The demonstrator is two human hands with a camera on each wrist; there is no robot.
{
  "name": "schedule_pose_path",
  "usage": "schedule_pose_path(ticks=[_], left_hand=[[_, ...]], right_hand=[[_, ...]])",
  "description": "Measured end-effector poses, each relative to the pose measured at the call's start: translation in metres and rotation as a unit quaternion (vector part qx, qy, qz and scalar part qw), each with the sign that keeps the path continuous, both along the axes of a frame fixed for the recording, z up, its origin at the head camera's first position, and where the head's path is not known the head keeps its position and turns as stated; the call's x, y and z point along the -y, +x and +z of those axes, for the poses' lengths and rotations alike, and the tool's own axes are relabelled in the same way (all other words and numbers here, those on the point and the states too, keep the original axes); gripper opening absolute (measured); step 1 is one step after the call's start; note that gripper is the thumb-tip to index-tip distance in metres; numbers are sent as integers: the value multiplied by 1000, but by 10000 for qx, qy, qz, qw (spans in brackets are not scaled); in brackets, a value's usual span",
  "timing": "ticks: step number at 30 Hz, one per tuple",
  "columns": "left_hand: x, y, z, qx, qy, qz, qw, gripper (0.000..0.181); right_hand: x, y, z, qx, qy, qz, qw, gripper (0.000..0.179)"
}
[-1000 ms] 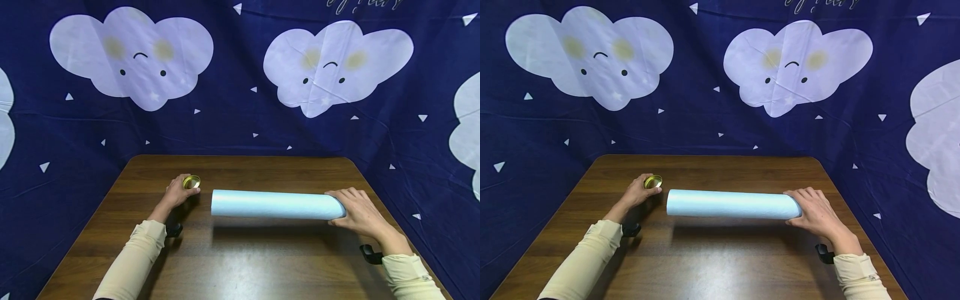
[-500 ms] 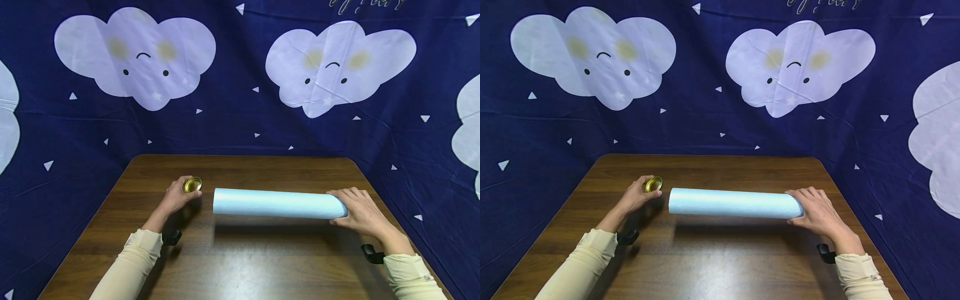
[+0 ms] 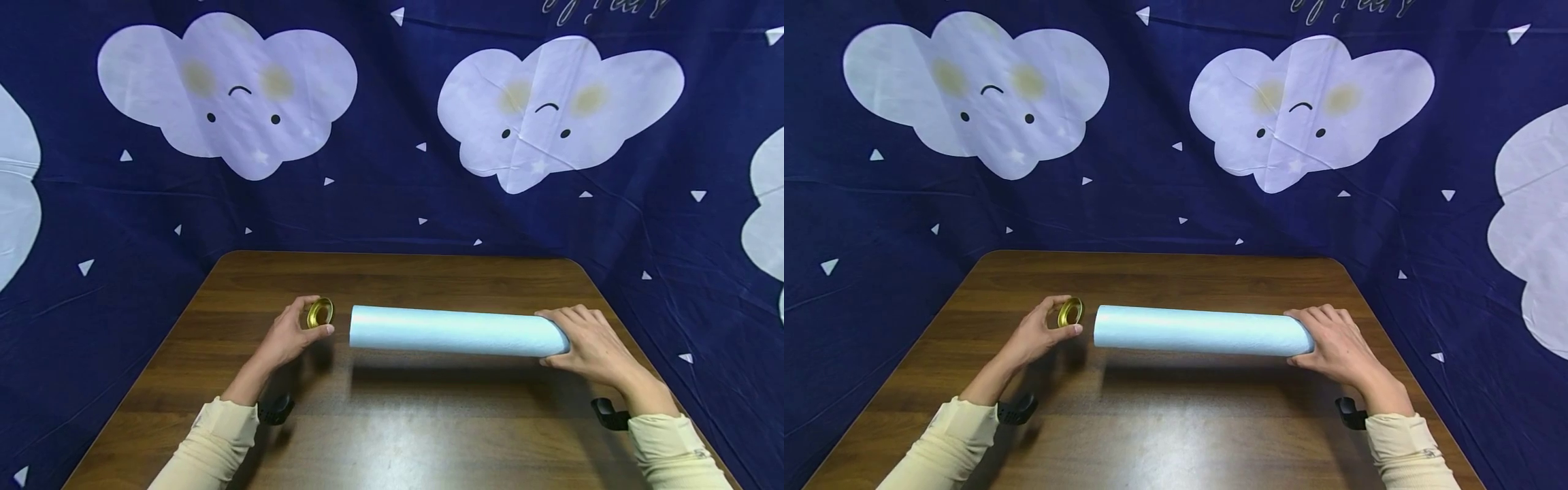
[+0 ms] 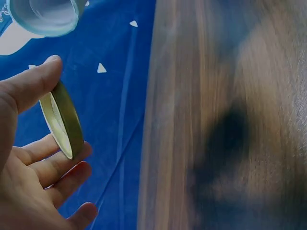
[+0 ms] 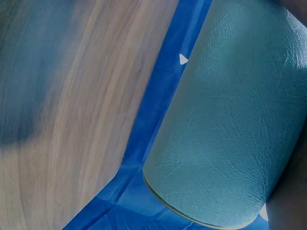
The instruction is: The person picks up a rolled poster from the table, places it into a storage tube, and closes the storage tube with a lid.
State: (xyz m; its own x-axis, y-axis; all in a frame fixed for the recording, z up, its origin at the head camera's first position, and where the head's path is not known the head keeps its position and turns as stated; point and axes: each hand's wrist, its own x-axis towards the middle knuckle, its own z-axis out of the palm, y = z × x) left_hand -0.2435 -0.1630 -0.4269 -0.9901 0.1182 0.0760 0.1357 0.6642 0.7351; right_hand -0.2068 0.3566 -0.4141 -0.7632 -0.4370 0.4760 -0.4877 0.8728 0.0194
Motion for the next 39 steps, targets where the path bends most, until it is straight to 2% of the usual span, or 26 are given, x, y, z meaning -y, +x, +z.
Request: schedule_pose_path(ticks=[8,12,20,25,28,31,34,39], left_hand=[[-2,17,2,-219,409,-84,9989,71],[-4,24,3,-239,940,-244,9950,68],[-7,35,1,-90,2020,-759,9764,60],[-9,39,-1,-55,2649,-1199,9568,57],[-10,40,-3,-131,2785,-1437,9495,55],[-12,40,-4,-162,2840,-1588,9455,54],[-14,39,-5,-110,2879,-1623,9437,54],[-18,39,-5,67,2873,-1513,9458,56]], right_hand=[[1,0,1,39,41,-37,10000,84],[1,1,1,43,38,-39,10000,84],[1,2,1,47,28,-33,10000,84],[1,3,2,63,-1,-35,10000,84],[2,3,2,67,-10,-33,10000,84],[2,4,3,69,-27,-10,10000,83],[2,4,3,51,-43,31,10000,83],[3,4,3,37,-43,81,10000,83]])
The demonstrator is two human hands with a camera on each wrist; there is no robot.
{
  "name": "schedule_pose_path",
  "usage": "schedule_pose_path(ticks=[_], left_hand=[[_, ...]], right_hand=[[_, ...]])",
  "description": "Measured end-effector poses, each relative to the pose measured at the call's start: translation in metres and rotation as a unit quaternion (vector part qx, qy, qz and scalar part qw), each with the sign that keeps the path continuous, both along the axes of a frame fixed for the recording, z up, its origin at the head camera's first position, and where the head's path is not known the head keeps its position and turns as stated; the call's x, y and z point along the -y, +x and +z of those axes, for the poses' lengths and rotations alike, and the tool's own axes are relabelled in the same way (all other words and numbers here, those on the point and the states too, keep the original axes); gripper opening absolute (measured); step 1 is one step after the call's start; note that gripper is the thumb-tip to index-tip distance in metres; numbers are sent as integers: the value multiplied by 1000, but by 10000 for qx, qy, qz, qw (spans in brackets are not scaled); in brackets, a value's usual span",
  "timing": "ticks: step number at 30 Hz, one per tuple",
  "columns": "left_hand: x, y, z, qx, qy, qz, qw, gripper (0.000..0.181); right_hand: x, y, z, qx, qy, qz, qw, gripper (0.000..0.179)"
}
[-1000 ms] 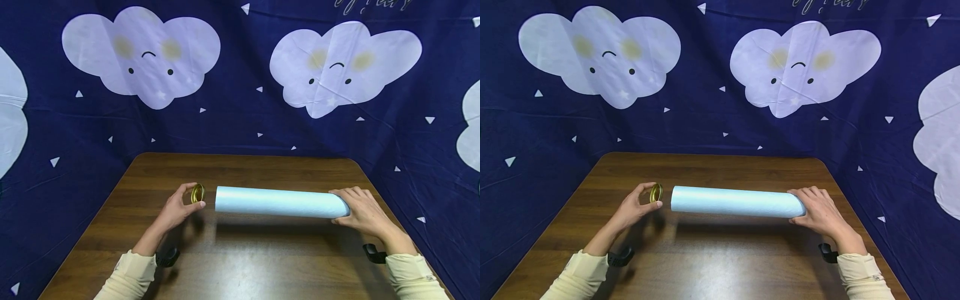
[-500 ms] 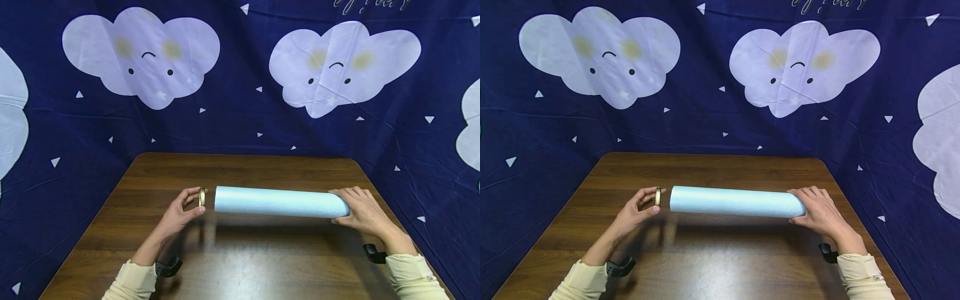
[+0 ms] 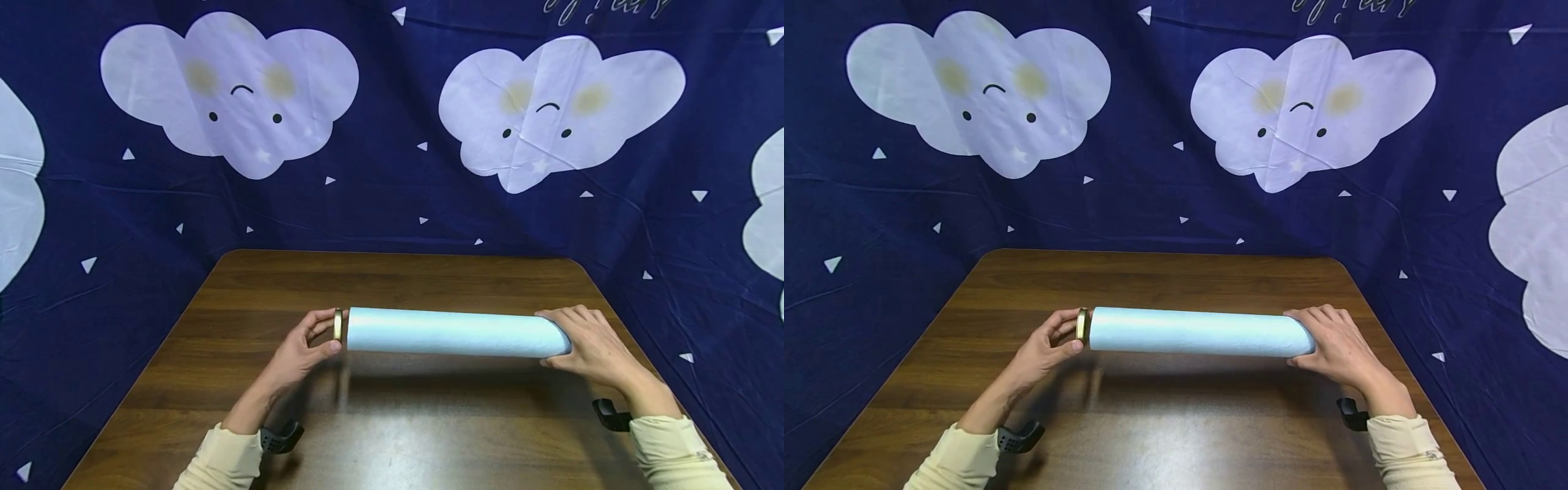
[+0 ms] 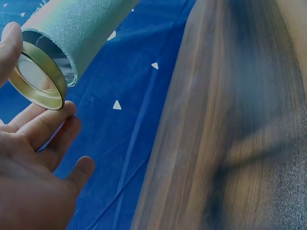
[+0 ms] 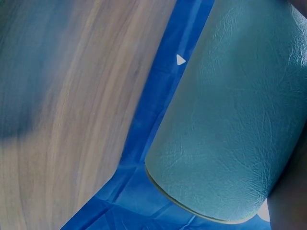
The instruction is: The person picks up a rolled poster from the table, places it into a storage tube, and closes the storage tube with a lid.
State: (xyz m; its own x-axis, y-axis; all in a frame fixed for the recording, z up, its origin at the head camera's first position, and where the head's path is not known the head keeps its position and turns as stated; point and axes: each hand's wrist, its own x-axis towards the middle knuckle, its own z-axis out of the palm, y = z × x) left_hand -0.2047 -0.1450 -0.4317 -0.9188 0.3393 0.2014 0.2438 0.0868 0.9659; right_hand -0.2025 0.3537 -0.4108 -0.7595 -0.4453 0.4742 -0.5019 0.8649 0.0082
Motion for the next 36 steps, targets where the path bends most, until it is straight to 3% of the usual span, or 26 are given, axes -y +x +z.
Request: schedule_pose_path(ticks=[23,36], left_hand=[[-8,2,2,197,123,-203,9995,61],[-10,1,0,-41,-126,-57,9999,57]], right_hand=[[0,-1,-2,-7,-20,116,9999,85],[-1,-2,-1,-99,130,196,9997,84]])
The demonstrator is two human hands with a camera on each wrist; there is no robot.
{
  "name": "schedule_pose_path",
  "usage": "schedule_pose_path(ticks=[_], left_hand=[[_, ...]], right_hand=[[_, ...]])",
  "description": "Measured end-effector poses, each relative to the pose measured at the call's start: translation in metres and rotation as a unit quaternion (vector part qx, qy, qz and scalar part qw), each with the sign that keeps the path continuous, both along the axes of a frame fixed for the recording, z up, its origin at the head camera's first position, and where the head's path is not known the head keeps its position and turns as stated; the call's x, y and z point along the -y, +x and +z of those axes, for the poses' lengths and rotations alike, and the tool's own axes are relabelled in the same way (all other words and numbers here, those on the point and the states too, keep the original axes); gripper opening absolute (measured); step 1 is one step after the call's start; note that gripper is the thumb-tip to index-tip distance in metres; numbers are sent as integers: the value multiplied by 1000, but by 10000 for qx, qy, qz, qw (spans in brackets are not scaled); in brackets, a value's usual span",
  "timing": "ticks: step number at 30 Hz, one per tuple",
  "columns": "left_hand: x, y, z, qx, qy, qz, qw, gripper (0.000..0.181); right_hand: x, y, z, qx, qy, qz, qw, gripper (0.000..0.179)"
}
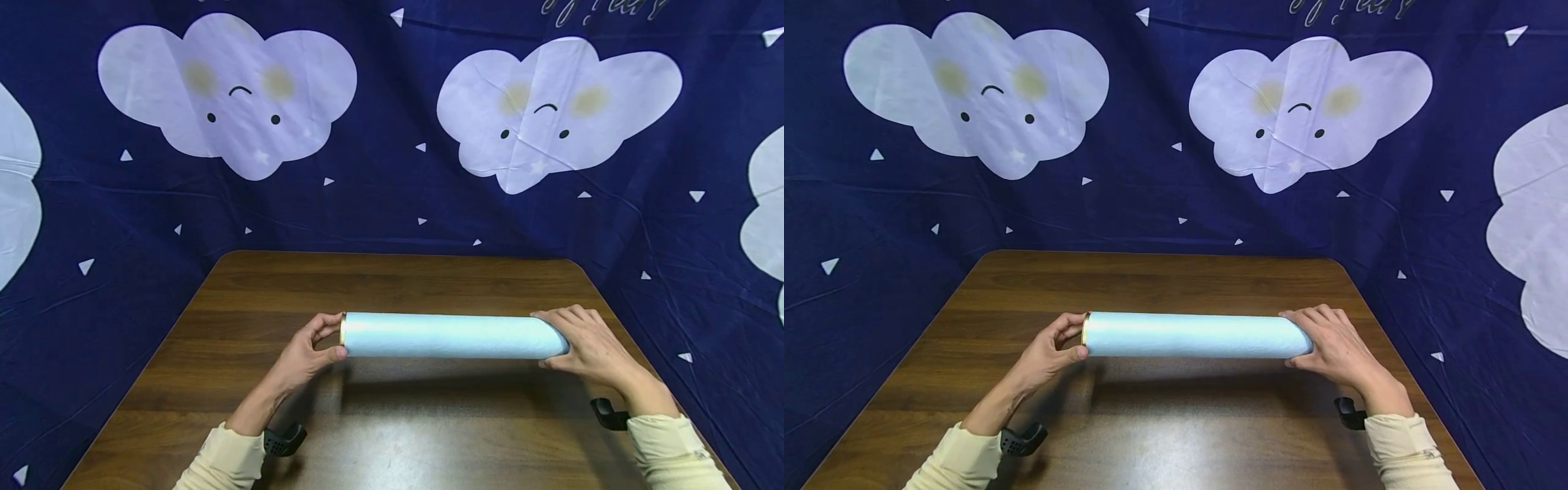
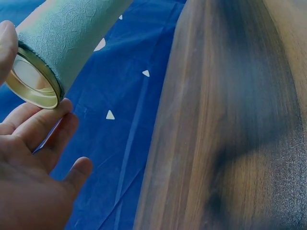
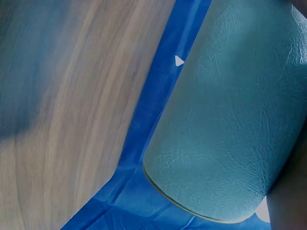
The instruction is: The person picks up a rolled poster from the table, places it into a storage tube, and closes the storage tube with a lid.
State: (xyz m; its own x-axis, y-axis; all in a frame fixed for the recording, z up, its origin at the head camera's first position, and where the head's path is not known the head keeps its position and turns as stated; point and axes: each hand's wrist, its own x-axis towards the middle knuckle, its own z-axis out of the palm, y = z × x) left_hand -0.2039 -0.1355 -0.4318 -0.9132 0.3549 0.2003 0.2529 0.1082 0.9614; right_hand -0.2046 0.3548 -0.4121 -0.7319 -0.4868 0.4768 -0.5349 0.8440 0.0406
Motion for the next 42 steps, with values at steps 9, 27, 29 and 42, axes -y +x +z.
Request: schedule_pose_path(ticks=[9,27,29,42], left_hand=[[-3,-2,1,-141,-220,100,9996,61],[-10,-8,6,-201,-990,-267,9945,69],[-9,-7,5,-178,-1039,-294,9940,68],[-10,-10,3,-753,-1009,172,9919,67]], right_hand=[[1,-1,0,74,-14,16,10000,84],[-5,3,0,-118,-25,150,9998,85],[-5,2,-1,-157,-24,130,9998,86],[-6,1,-3,-131,-26,50,9999,87]])
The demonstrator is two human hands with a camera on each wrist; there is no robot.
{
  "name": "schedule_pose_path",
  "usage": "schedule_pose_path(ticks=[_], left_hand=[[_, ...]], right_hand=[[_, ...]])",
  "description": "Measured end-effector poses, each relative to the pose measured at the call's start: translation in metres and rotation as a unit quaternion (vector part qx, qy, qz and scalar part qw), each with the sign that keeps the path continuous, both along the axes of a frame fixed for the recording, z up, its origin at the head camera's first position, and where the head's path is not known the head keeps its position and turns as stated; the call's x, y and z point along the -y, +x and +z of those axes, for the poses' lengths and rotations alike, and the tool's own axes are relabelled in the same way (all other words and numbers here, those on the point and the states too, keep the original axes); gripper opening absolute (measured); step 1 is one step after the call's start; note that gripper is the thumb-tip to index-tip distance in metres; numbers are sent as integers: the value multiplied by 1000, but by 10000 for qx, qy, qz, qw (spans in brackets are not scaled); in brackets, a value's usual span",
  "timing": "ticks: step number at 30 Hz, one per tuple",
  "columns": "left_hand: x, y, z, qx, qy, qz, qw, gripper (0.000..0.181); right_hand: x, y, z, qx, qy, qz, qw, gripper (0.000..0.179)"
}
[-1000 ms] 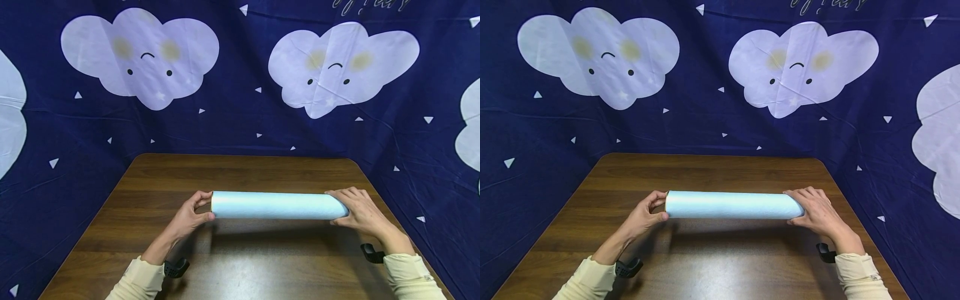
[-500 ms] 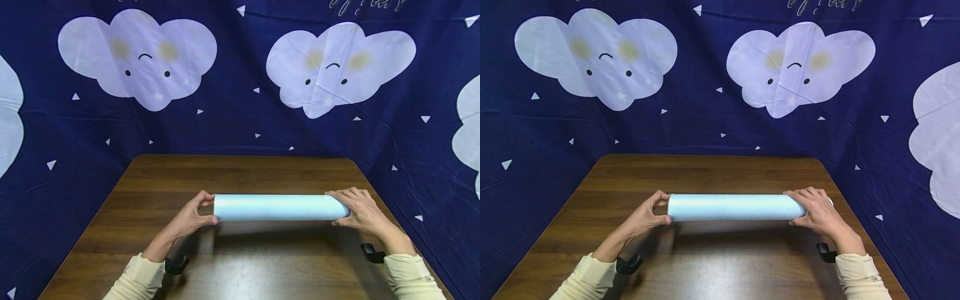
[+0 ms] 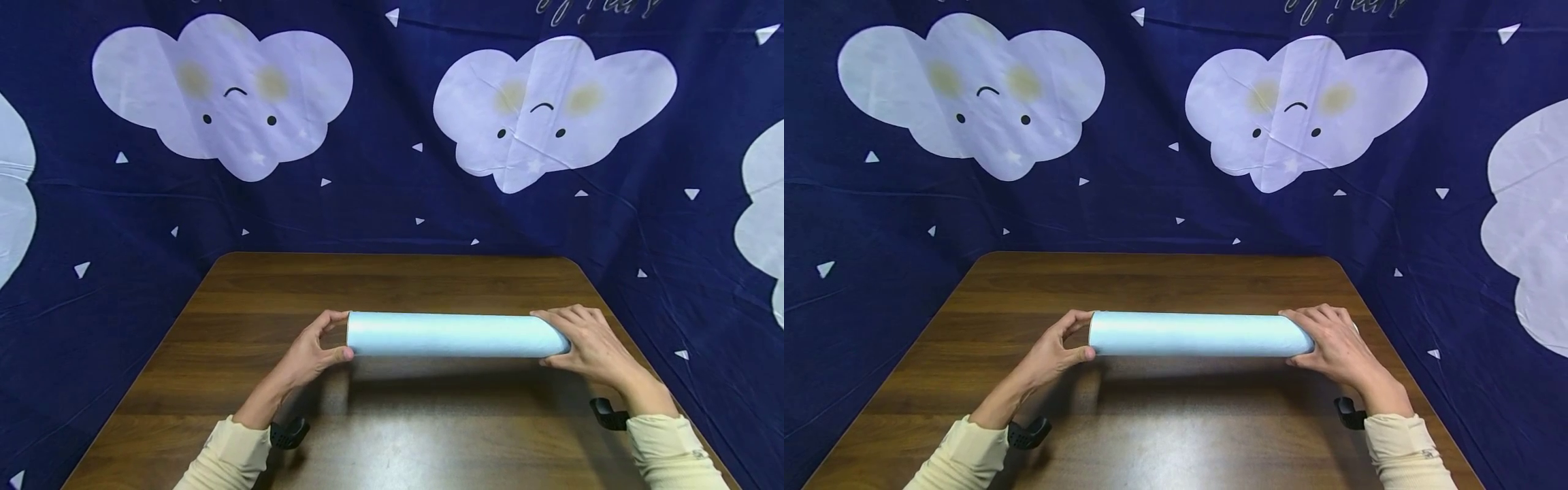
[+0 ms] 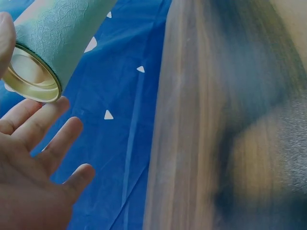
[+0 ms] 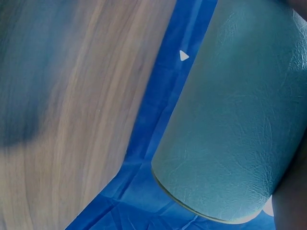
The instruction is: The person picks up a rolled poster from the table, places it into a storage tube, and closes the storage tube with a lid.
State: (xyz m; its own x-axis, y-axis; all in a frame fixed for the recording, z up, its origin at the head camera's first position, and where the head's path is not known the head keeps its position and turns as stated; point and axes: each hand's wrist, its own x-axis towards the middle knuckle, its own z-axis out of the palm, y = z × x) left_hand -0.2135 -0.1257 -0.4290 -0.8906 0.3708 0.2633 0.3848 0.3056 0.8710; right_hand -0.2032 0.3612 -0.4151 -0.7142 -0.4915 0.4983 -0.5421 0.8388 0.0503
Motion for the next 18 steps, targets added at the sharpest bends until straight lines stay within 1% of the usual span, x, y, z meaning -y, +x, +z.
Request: schedule_pose_path(ticks=[6,10,14,16,18], left_hand=[[3,0,4,-170,40,46,9998,69],[7,1,4,-246,199,16,9995,70],[10,2,6,-327,350,-42,9988,69],[11,3,9,-418,259,58,9988,69],[11,4,12,-539,-5,242,9983,70]], right_hand=[[2,-1,4,-2,-46,-41,10000,88],[4,-1,6,16,-53,-75,10000,87],[5,-1,6,-44,-34,-84,9999,87],[5,-1,5,-76,-12,-99,9999,87],[5,-1,5,-86,-2,-116,9999,87]])
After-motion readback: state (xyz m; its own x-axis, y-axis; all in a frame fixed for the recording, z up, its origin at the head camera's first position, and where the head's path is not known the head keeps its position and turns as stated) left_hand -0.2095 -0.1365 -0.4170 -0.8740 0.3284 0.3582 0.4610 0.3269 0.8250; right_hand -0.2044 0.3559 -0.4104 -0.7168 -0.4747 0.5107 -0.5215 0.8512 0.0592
